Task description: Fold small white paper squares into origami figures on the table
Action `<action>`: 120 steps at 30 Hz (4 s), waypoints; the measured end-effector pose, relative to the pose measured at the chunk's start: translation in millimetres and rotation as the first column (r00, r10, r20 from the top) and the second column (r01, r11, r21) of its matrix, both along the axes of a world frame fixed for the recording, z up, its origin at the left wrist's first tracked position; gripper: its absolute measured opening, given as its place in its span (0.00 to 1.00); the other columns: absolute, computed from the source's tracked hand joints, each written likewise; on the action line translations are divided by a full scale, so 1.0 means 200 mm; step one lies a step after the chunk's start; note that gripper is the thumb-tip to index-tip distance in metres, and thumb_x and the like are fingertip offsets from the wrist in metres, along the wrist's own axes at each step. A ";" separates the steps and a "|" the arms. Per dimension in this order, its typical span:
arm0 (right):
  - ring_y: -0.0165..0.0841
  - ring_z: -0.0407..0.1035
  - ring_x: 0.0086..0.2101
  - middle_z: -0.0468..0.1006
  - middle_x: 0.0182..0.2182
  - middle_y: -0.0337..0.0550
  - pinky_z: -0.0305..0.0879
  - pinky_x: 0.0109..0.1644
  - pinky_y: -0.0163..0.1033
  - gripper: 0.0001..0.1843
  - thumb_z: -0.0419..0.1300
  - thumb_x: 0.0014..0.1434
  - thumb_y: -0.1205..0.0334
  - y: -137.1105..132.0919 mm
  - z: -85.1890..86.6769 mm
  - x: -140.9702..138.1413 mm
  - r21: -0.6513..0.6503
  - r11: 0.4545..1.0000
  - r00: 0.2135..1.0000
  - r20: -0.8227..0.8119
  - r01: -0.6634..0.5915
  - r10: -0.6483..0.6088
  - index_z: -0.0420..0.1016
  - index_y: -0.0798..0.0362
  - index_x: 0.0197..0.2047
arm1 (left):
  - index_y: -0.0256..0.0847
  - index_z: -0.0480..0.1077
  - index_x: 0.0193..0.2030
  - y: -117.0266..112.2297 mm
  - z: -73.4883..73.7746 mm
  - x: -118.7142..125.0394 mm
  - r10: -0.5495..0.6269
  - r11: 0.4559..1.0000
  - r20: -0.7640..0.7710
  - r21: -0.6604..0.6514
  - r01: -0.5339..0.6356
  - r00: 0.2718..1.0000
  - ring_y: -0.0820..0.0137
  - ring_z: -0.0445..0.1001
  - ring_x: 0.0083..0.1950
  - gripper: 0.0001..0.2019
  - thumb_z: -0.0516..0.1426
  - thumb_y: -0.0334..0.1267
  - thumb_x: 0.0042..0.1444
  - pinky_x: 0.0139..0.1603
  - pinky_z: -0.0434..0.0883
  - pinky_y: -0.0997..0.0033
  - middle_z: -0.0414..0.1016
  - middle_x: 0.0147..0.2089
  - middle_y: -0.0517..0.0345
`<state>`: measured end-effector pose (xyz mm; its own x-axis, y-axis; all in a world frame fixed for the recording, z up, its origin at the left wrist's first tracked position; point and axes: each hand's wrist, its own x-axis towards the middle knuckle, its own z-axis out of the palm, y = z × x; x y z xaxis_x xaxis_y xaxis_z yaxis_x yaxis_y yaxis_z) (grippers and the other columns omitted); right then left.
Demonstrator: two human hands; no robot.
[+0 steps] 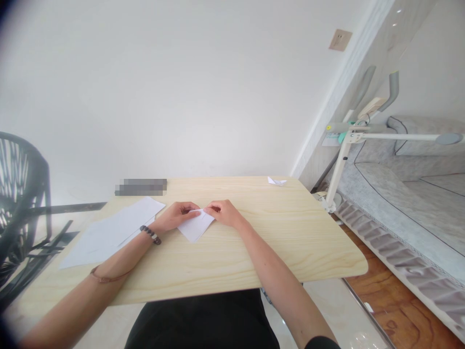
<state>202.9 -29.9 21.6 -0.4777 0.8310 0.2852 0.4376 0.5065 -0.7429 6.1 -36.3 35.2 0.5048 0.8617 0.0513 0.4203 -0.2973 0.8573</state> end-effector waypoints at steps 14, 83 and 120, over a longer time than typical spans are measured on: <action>0.24 0.57 0.23 0.69 0.22 0.38 0.52 0.26 0.29 0.16 0.49 0.53 0.54 0.00 0.00 0.00 0.028 0.999 1.000 0.006 -0.027 0.027 0.72 0.57 0.28 | 0.36 0.68 0.34 0.00 0.00 0.01 0.016 1.000 -0.010 -0.018 -0.016 1.000 0.71 0.68 0.30 0.19 0.49 0.51 0.47 0.25 0.63 0.77 0.72 0.31 0.56; 0.25 0.62 0.26 0.71 0.28 0.39 0.57 0.31 0.31 0.11 0.51 0.51 0.57 0.05 -0.03 0.03 0.049 0.980 0.980 -0.058 0.193 -0.190 0.68 0.55 0.32 | 0.36 0.67 0.39 0.00 0.02 0.00 0.064 0.989 0.021 0.132 -0.067 0.998 0.71 0.67 0.32 0.17 0.46 0.44 0.51 0.28 0.63 0.76 0.71 0.35 0.55; 0.25 0.60 0.26 0.68 0.27 0.40 0.54 0.32 0.31 0.09 0.51 0.53 0.61 0.08 -0.07 0.02 0.230 0.959 0.968 0.149 0.164 -0.201 0.71 0.54 0.28 | 0.42 0.65 0.46 0.03 -0.03 -0.01 0.114 0.794 -0.426 0.583 0.175 0.898 0.65 0.58 0.53 0.16 0.44 0.40 0.55 0.53 0.56 0.64 0.65 0.49 0.53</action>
